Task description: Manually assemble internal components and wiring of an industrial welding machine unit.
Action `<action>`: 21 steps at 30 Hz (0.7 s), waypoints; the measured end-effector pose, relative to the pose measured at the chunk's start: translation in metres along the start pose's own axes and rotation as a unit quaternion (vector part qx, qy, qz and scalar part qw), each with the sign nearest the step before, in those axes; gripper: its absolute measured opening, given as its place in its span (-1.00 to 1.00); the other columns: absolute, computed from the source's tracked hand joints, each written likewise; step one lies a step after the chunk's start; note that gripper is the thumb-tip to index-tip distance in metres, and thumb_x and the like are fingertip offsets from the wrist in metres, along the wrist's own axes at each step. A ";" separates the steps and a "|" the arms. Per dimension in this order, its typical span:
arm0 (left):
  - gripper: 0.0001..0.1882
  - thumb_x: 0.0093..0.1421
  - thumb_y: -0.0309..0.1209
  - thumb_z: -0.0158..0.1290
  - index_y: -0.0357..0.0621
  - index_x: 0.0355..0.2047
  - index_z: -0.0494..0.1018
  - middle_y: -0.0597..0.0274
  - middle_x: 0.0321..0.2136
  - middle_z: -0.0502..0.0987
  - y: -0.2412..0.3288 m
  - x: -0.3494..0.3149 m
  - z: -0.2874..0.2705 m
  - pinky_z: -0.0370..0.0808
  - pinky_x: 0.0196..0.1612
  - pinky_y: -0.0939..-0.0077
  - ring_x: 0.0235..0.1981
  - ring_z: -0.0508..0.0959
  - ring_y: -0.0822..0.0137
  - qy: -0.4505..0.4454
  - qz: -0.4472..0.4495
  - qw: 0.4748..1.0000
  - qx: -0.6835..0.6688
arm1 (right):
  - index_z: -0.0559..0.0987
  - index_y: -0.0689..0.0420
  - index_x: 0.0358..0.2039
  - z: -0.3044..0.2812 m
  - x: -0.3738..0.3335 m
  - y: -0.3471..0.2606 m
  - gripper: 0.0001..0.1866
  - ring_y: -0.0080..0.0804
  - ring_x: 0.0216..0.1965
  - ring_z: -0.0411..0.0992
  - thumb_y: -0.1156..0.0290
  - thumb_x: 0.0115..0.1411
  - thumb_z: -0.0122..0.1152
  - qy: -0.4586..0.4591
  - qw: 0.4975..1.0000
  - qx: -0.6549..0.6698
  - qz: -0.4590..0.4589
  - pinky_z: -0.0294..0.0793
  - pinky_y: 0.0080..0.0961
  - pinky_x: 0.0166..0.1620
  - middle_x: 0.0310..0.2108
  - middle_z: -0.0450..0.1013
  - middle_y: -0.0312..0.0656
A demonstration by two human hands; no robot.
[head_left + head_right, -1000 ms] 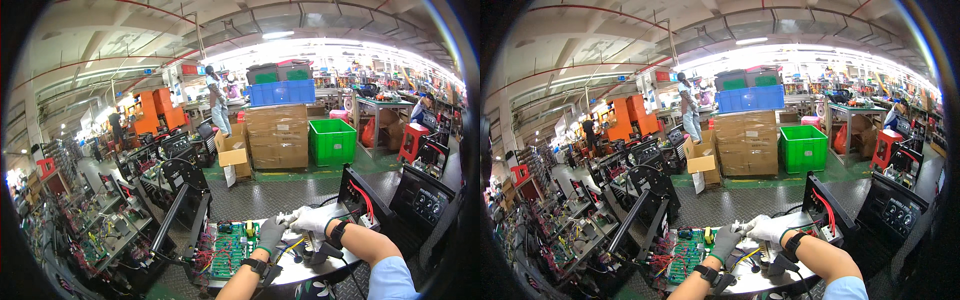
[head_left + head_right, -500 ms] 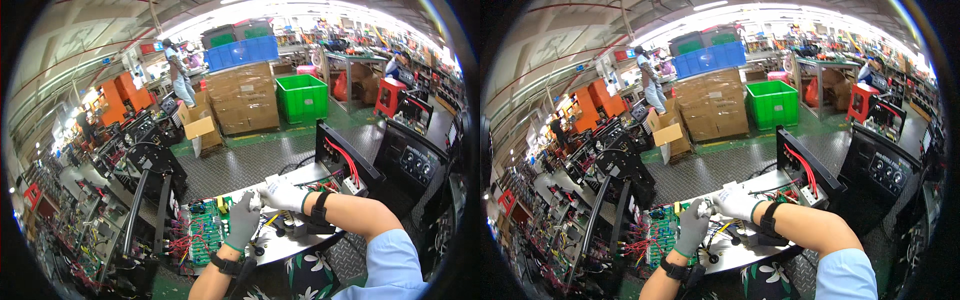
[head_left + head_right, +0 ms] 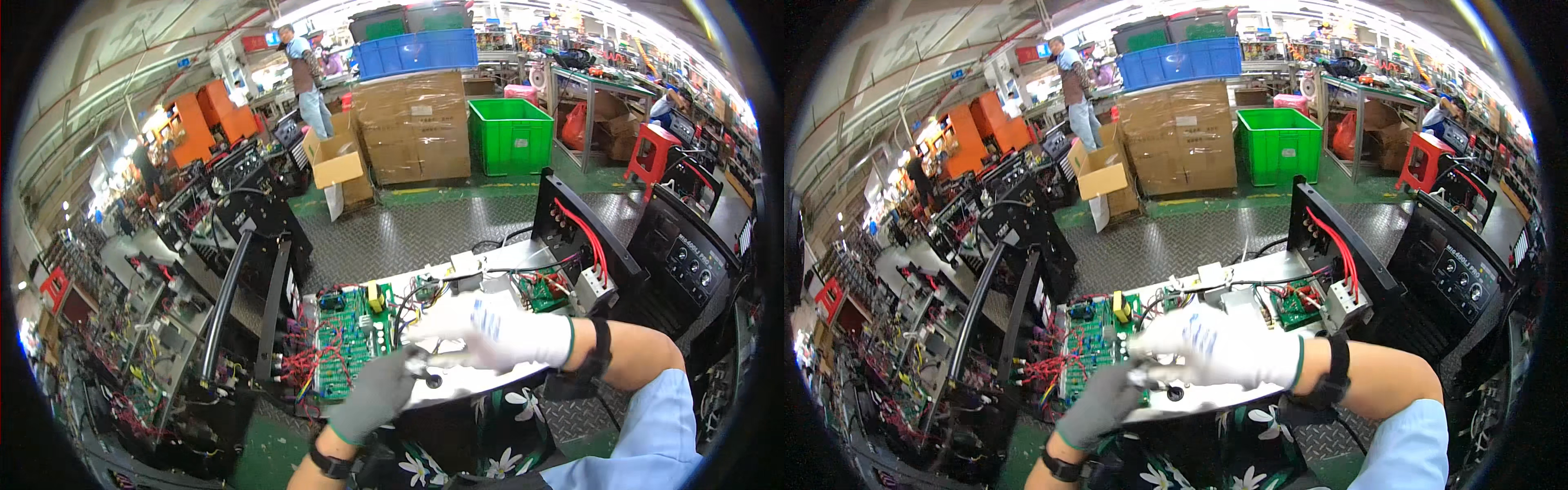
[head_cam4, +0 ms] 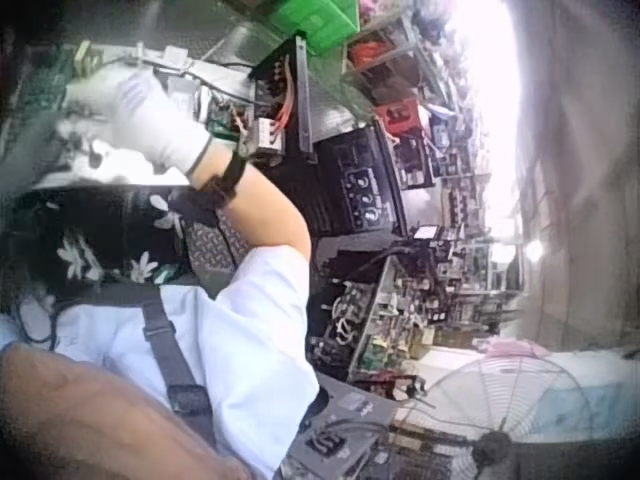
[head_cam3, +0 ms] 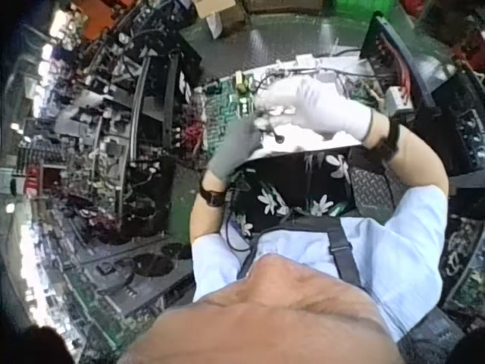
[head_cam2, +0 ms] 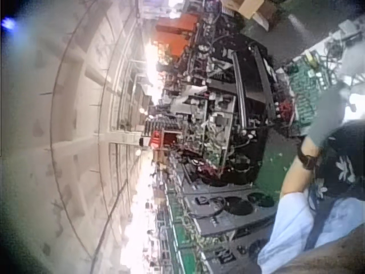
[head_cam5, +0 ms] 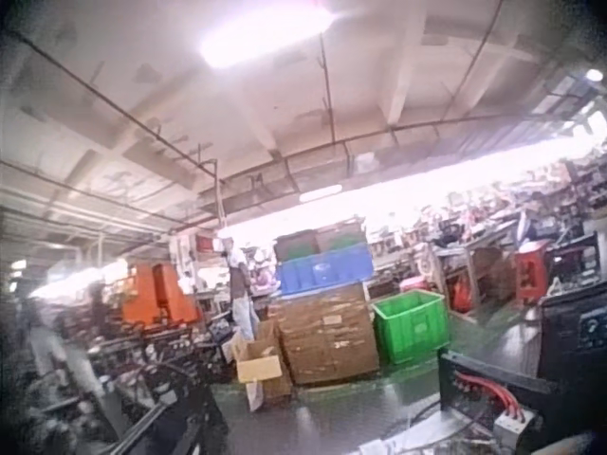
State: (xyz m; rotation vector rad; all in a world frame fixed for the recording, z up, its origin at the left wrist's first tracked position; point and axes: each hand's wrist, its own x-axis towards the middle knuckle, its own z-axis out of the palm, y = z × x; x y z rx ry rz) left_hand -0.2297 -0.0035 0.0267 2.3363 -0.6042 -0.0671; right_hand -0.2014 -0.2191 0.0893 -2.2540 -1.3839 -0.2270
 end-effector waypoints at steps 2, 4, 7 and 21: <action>-0.78 0.18 -0.37 -0.09 -0.25 -0.37 0.50 -0.05 -0.50 0.53 -0.003 -0.006 0.018 0.45 -0.29 0.29 -0.38 0.55 0.03 -0.071 0.040 0.988 -0.128 | 0.52 0.13 -0.33 0.000 0.001 -0.022 -0.83 -0.23 -0.42 0.47 0.43 0.01 0.19 -0.082 0.995 -0.062 -0.011 0.45 -0.34 -0.33 -0.50 0.46 -0.16; -0.75 0.21 -0.34 -0.10 -0.26 -0.37 0.49 0.00 -0.50 0.54 -0.005 -0.008 0.024 0.44 -0.29 0.31 -0.39 0.55 0.08 -0.113 0.030 0.974 -0.195 | 0.47 0.10 -0.43 0.019 -0.012 -0.020 -0.85 -0.23 -0.50 0.44 0.37 -0.03 0.19 0.025 0.998 -0.022 -0.051 0.38 -0.31 -0.46 -0.59 0.38 -0.19; -0.68 0.28 -0.27 -0.13 -0.26 -0.38 0.49 0.13 -0.51 0.54 0.001 -0.010 0.026 0.43 -0.28 0.39 -0.43 0.54 0.23 -0.173 0.005 0.949 -0.265 | 0.47 0.11 -0.40 0.036 -0.025 -0.014 -0.84 -0.19 -0.47 0.44 0.37 -0.01 0.18 0.020 1.000 -0.012 0.019 0.39 -0.30 -0.45 -0.57 0.39 -0.18; -0.65 0.06 -0.43 0.06 -0.07 -0.08 0.51 0.16 -0.62 0.52 -0.035 0.035 0.000 0.33 -0.54 0.53 -0.64 0.40 0.49 0.049 0.010 0.994 -0.093 | 0.50 0.17 -0.25 0.011 0.003 0.032 -0.81 -0.10 -0.31 0.48 0.36 0.20 0.05 0.000 0.969 0.087 0.230 0.44 -0.30 -0.22 -0.41 0.47 -0.03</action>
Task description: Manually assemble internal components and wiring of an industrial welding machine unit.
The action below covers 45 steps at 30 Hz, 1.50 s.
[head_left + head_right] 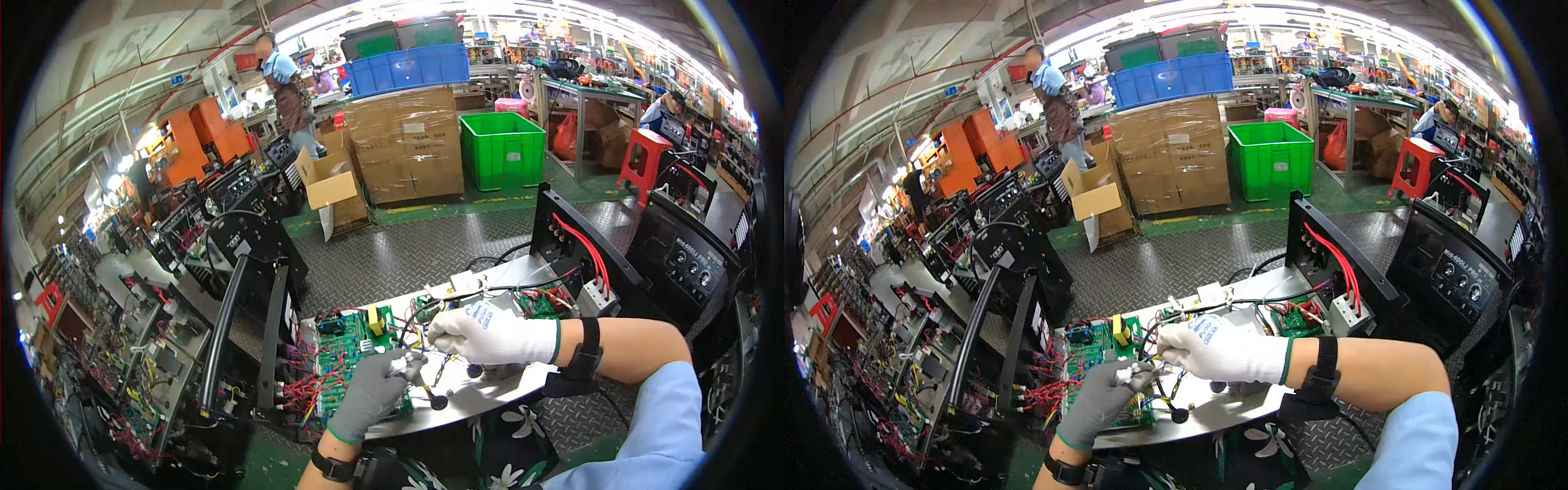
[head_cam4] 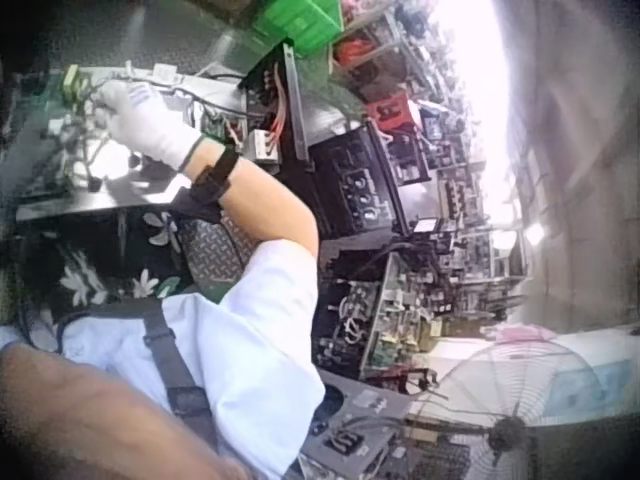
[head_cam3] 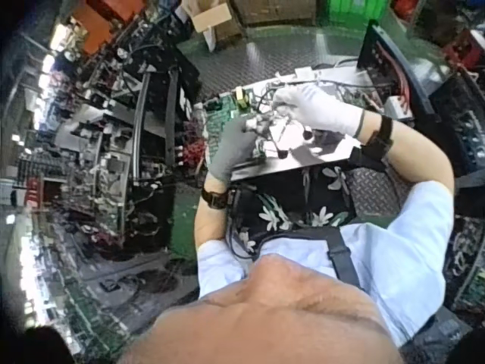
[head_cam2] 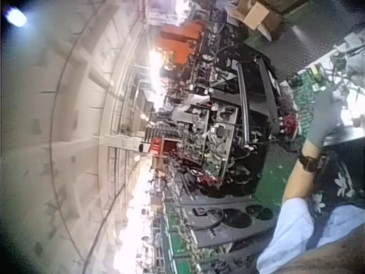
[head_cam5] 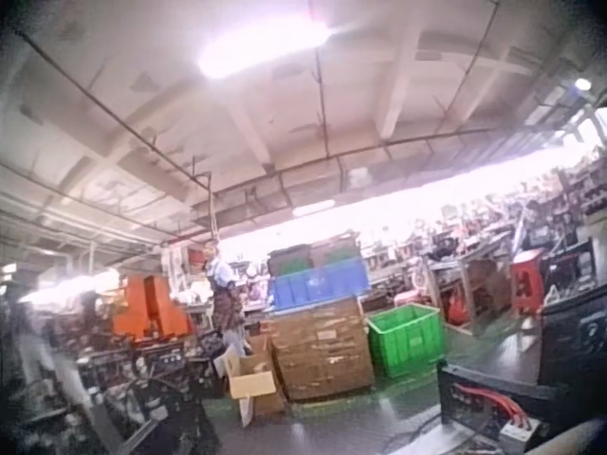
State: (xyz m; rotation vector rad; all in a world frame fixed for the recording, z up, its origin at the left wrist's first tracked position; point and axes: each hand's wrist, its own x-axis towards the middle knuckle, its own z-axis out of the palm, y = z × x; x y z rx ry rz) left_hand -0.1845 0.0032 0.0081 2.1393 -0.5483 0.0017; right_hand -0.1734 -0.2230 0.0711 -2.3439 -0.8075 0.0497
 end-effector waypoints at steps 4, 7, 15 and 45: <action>-0.79 0.15 -0.43 0.08 -0.30 -0.25 0.55 0.30 -0.46 0.57 0.017 0.025 -0.020 0.42 -0.33 0.62 -0.42 0.49 0.55 -0.062 -0.109 0.966 -0.228 | 0.52 0.16 -0.18 0.006 0.016 0.025 -0.78 -0.13 -0.28 0.50 0.41 0.17 0.08 -0.011 0.998 0.032 -0.060 0.45 -0.32 -0.18 -0.36 0.50 -0.04; -0.81 0.06 -0.41 0.08 -0.21 -0.34 0.56 0.26 -0.52 0.57 -0.010 0.055 -0.022 0.43 -0.37 0.57 -0.48 0.51 0.47 0.103 -0.091 0.989 0.055 | 0.55 0.19 -0.22 0.001 0.029 0.027 -0.76 -0.07 -0.25 0.51 0.41 0.11 0.04 0.021 0.999 -0.011 -0.047 0.47 -0.31 -0.18 -0.32 0.52 0.01; -0.69 0.00 -0.29 -0.03 -0.15 -0.30 0.55 -0.03 -0.25 0.56 -0.014 0.130 0.006 0.47 -0.10 0.22 -0.19 0.55 0.00 -0.111 -0.077 0.927 0.349 | 0.49 0.14 -0.14 0.034 0.051 0.056 -0.68 -0.07 -0.23 0.51 0.24 0.18 -0.05 -0.218 0.940 -0.249 0.082 0.50 -0.19 -0.21 -0.25 0.49 -0.01; -0.60 0.01 -0.22 0.04 -0.28 -0.23 0.46 -0.19 -0.28 0.52 0.001 0.116 -0.016 0.42 -0.07 0.14 -0.18 0.51 -0.12 -0.137 0.055 0.964 0.221 | 0.55 0.10 -0.48 0.021 0.051 0.040 -0.69 -0.40 -0.47 0.41 0.11 0.06 0.07 -0.119 0.966 0.029 0.227 0.36 -0.38 -0.35 -0.57 0.45 -0.23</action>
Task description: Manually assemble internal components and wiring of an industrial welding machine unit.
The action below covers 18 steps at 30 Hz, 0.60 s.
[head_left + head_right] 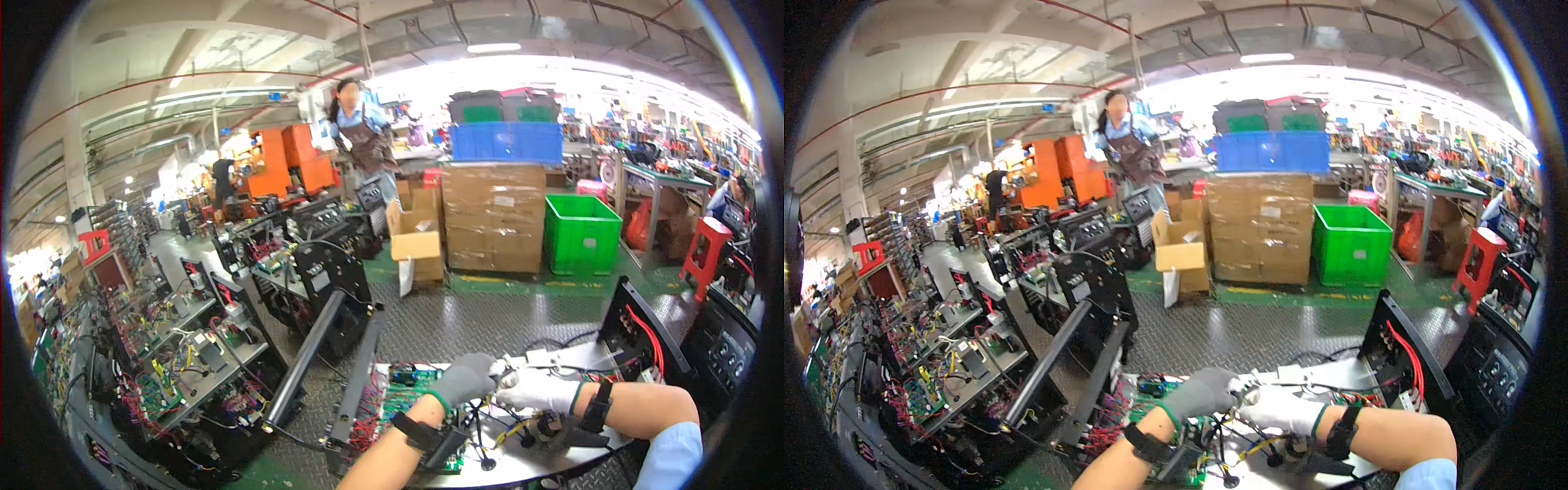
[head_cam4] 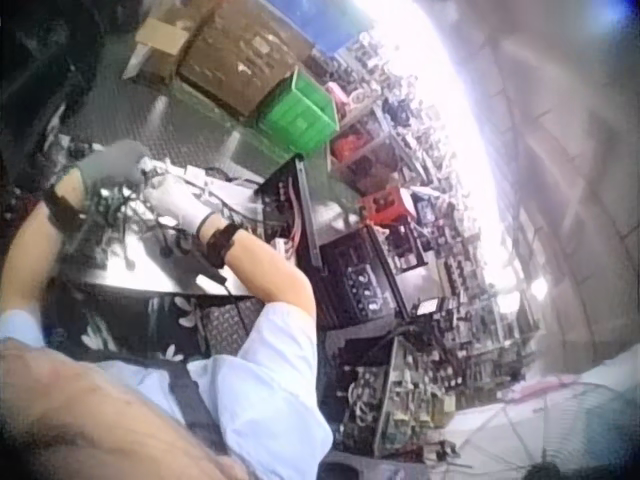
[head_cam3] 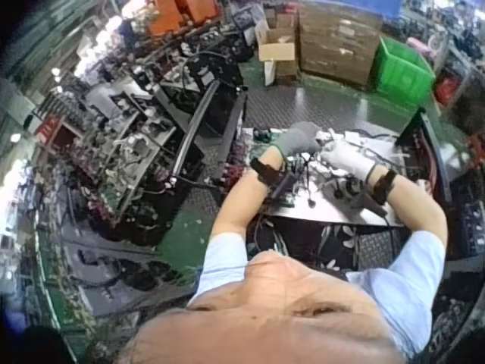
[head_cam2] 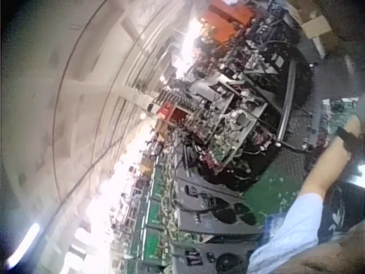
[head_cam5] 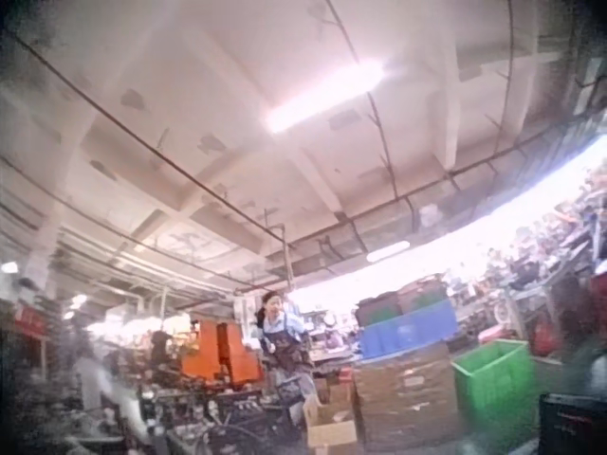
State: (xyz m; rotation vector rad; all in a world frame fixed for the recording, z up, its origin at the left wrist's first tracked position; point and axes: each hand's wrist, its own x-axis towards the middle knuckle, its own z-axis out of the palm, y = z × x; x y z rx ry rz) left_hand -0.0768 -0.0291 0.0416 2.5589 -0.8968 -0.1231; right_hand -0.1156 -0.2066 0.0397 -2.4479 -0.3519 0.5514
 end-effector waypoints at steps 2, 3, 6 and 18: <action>-0.42 -0.05 -0.05 0.12 -0.37 -0.22 0.44 -0.22 -0.20 0.48 -0.024 -0.001 0.016 0.41 -0.12 0.17 -0.17 0.48 -0.09 -0.016 0.075 0.997 -0.009 | 0.54 0.11 -0.42 -0.005 0.010 0.010 -0.71 -0.46 -0.47 0.38 0.15 0.13 0.04 -0.030 0.999 -0.019 -0.036 0.35 -0.43 -0.38 -0.56 0.44 -0.26; -0.42 0.03 -0.05 0.09 -0.34 -0.14 0.44 -0.20 -0.16 0.45 -0.027 -0.009 0.018 0.43 -0.16 0.25 -0.14 0.47 -0.03 -0.056 0.005 0.993 -0.104 | 0.54 0.11 -0.40 -0.011 0.000 0.003 -0.72 -0.47 -0.47 0.37 0.17 0.16 0.01 -0.044 0.998 0.023 -0.041 0.36 -0.43 -0.38 -0.53 0.44 -0.26; -0.71 0.20 -0.32 -0.06 -0.17 -0.16 0.54 0.23 -0.40 0.62 -0.060 -0.015 0.039 0.42 -0.38 0.47 -0.51 0.46 0.43 -0.054 -0.064 0.972 -0.218 | 0.52 0.13 -0.33 -0.011 -0.004 0.008 -0.79 -0.56 -0.46 0.36 0.30 0.20 -0.05 -0.075 0.985 0.048 -0.150 0.38 -0.53 -0.37 -0.51 0.40 -0.30; -0.52 0.15 -0.04 0.05 -0.23 -0.16 0.49 0.33 -0.48 0.48 -0.011 -0.032 0.001 0.34 -0.38 0.56 -0.44 0.36 0.49 -0.106 -0.081 0.924 -0.359 | 0.48 0.14 -0.25 -0.004 0.000 0.028 -0.80 -0.61 -0.39 0.38 0.31 0.27 -0.04 -0.106 0.969 0.191 -0.112 0.42 -0.59 -0.30 -0.42 0.40 -0.35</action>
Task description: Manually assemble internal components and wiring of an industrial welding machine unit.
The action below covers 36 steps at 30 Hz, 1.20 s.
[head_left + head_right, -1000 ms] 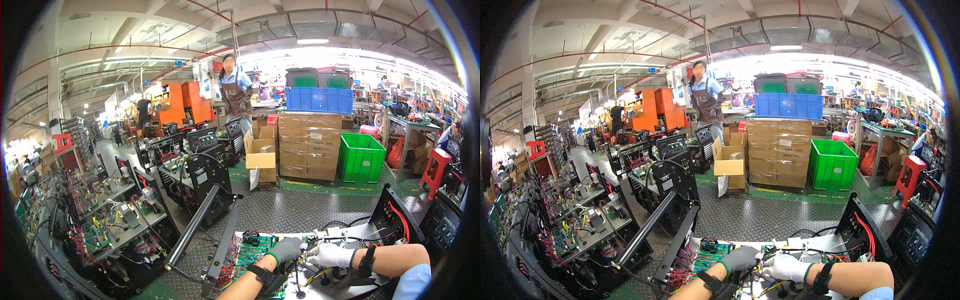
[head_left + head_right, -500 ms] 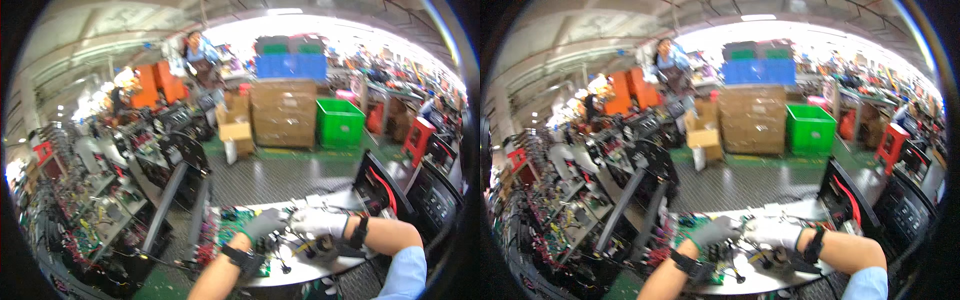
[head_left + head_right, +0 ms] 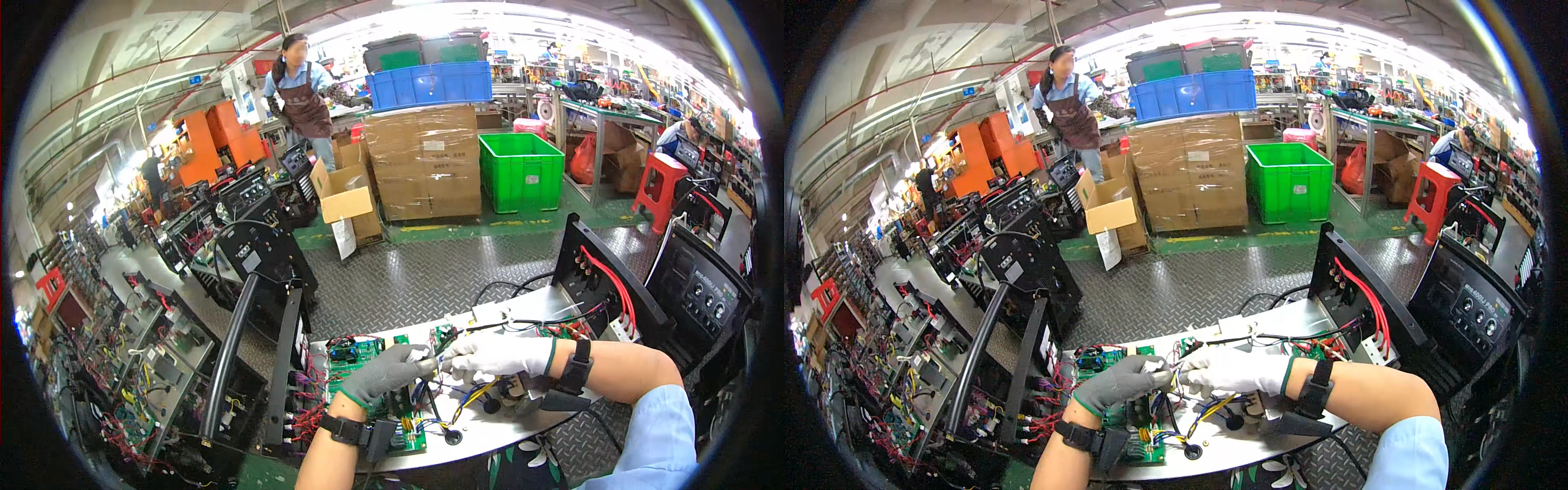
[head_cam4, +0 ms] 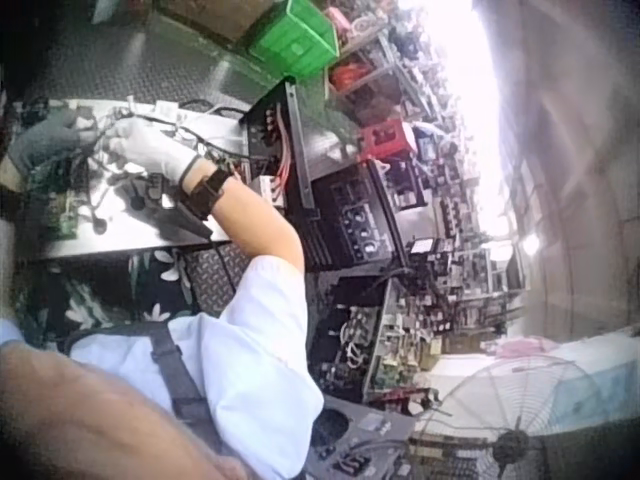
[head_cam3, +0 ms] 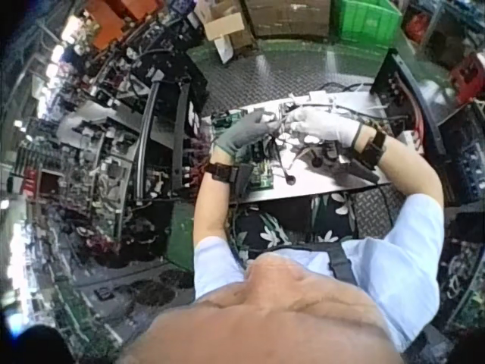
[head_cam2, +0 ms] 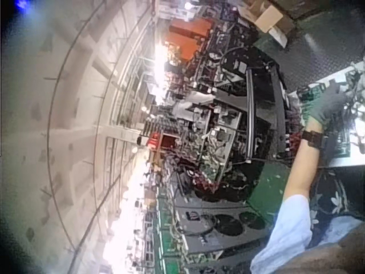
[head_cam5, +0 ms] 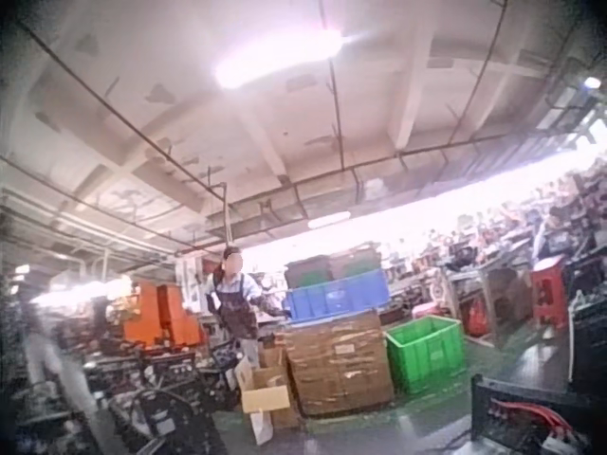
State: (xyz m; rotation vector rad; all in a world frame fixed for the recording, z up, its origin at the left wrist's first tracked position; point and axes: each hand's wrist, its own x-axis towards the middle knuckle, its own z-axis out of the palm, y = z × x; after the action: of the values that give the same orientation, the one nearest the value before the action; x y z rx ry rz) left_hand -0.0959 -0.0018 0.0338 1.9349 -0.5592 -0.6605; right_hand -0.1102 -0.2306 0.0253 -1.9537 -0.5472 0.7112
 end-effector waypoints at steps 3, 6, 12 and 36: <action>-0.48 0.14 -0.01 0.05 -0.26 -0.16 0.48 0.28 -0.46 0.49 -0.006 0.006 -0.004 0.35 -0.36 0.53 -0.42 0.38 0.47 -0.037 -0.013 0.997 0.061 | 0.48 0.15 -0.26 -0.002 -0.003 -0.006 -0.80 -0.61 -0.42 0.36 0.31 0.27 -0.04 0.003 1.000 0.007 -0.006 0.40 -0.61 -0.32 -0.43 0.39 -0.36; -0.45 0.12 0.01 0.06 -0.29 -0.15 0.47 0.17 -0.40 0.49 -0.027 0.012 -0.006 0.38 -0.33 0.46 -0.38 0.41 0.39 -0.040 -0.013 0.996 0.073 | 0.48 0.14 -0.26 0.000 -0.004 -0.010 -0.81 -0.59 -0.43 0.35 0.32 0.27 -0.03 -0.017 0.999 0.045 -0.004 0.39 -0.60 -0.33 -0.44 0.39 -0.36; -0.44 0.12 -0.01 0.06 -0.32 -0.15 0.44 0.11 -0.39 0.48 -0.007 0.004 -0.010 0.41 -0.26 0.37 -0.37 0.43 0.27 -0.031 -0.016 0.992 0.120 | 0.48 0.16 -0.29 -0.005 0.002 -0.008 -0.80 -0.62 -0.41 0.32 0.30 0.28 -0.01 -0.013 0.999 -0.021 -0.030 0.37 -0.60 -0.32 -0.45 0.38 -0.37; -0.42 0.16 -0.04 0.03 -0.33 -0.03 0.35 0.03 -0.17 0.49 -0.018 0.018 0.002 0.37 -0.06 0.46 -0.13 0.45 0.25 -0.004 0.023 0.994 0.109 | 0.51 0.11 -0.48 0.003 0.010 0.009 -0.75 -0.67 -0.54 0.28 0.19 0.18 0.09 0.047 0.996 -0.069 0.010 0.29 -0.61 -0.43 -0.61 0.36 -0.45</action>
State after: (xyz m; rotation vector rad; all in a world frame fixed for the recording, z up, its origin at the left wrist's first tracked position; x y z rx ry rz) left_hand -0.0820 -0.0066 0.0128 2.1152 -0.7029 -0.5971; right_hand -0.1038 -0.2261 0.0140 -2.1114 -0.5311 0.6031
